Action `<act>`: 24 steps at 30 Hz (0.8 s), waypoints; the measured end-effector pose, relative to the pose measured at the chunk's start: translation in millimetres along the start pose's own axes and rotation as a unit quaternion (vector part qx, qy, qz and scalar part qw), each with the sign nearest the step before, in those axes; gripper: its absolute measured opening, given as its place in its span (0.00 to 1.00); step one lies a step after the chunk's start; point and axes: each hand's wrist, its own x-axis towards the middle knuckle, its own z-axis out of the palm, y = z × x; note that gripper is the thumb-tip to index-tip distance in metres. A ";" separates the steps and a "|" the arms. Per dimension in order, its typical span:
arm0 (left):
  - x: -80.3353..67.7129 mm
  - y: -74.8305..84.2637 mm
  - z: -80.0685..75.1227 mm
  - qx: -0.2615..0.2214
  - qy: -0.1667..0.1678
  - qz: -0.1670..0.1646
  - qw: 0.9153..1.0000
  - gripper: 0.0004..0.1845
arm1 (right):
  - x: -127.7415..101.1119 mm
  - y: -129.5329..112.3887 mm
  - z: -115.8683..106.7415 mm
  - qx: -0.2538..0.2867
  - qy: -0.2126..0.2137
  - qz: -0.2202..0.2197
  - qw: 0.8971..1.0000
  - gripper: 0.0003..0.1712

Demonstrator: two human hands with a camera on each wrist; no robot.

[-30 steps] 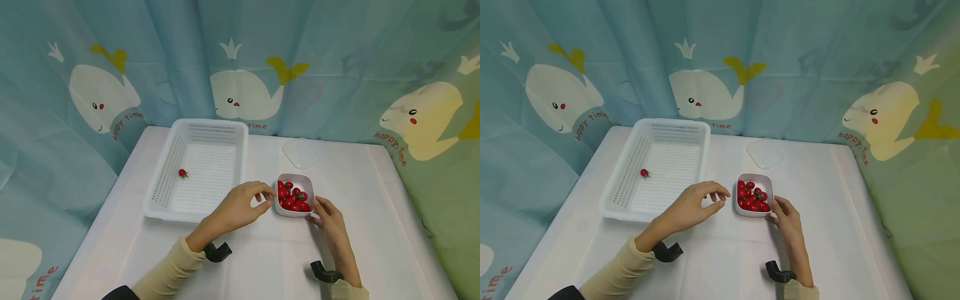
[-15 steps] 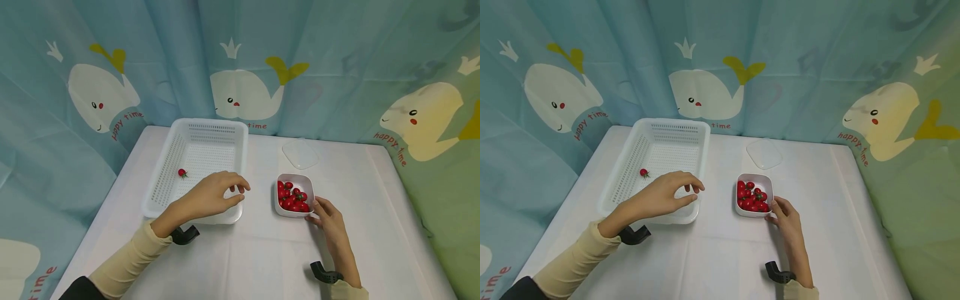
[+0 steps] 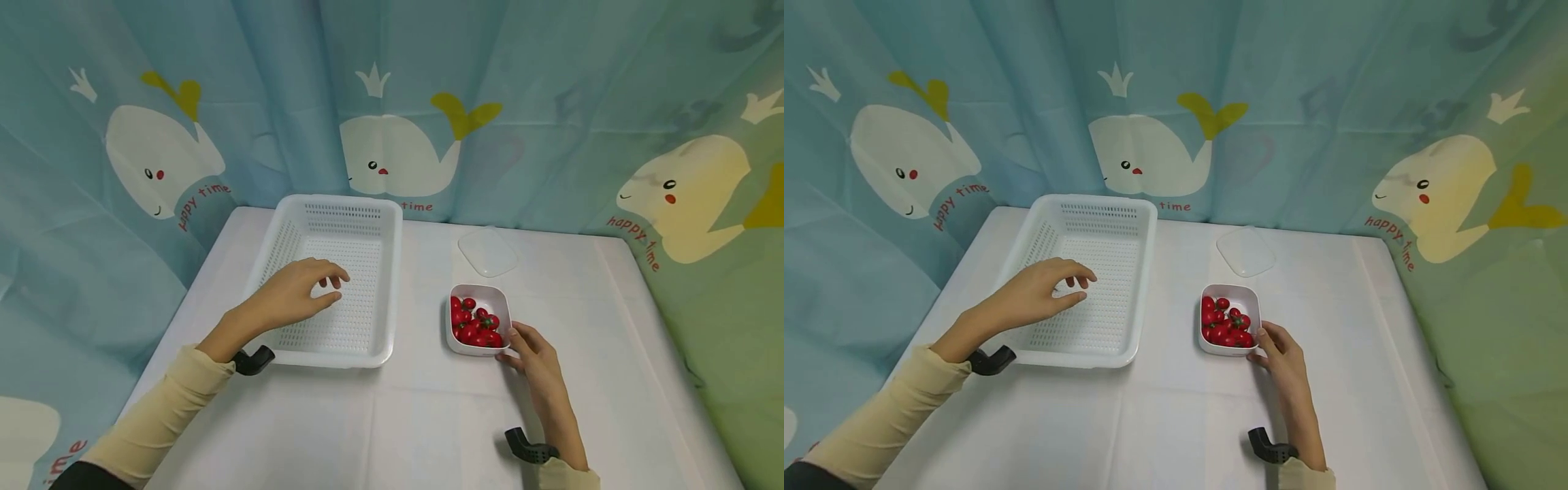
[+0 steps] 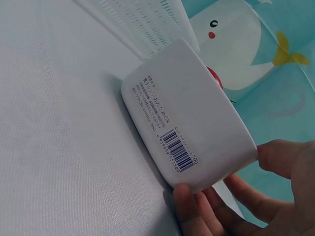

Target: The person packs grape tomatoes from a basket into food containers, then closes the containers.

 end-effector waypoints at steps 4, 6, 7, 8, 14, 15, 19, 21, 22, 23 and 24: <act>-1.7 -23.7 -6.9 0.013 -0.006 -0.026 1.000 0.17 | -0.2 0.6 0.4 0.001 0.001 0.002 1.000 0.35; -2.3 -34.5 -10.2 0.019 -0.008 -0.032 0.999 0.17 | -0.3 0.6 0.3 0.002 0.001 0.003 1.000 0.35; -2.5 -40.0 -11.7 0.022 -0.008 -0.034 0.999 0.17 | -0.3 0.6 0.4 0.001 0.002 0.004 1.000 0.35; -2.8 -44.9 -13.2 0.025 -0.008 -0.034 0.999 0.18 | -0.4 0.5 0.4 0.002 0.002 0.004 1.000 0.35; 0.0 -66.8 -20.6 0.037 -0.029 -0.047 0.998 0.20 | 0.0 -0.3 0.9 0.003 0.004 0.005 1.000 0.35; 1.1 -69.1 -21.9 0.041 -0.036 -0.048 0.997 0.21 | 0.1 -0.3 1.1 0.004 0.004 0.005 1.000 0.35; 5.9 -74.5 -28.5 0.057 -0.065 -0.040 0.995 0.21 | 0.5 0.3 1.6 0.003 0.004 0.006 1.000 0.35; 7.4 -77.3 -31.9 0.061 -0.079 -0.036 0.994 0.20 | 0.5 0.5 1.7 0.002 0.004 0.005 1.000 0.35; 8.1 -78.7 -33.4 0.063 -0.084 -0.032 0.994 0.20 | 0.5 0.5 1.6 0.001 0.005 0.005 1.000 0.35; 8.8 -80.6 -34.8 0.065 -0.089 -0.028 0.994 0.20 | 0.4 0.3 1.4 0.001 0.005 0.004 1.000 0.35; 9.7 -82.8 -35.7 0.068 -0.093 -0.022 0.993 0.19 | 0.4 0.1 1.3 0.002 0.005 0.003 1.000 0.35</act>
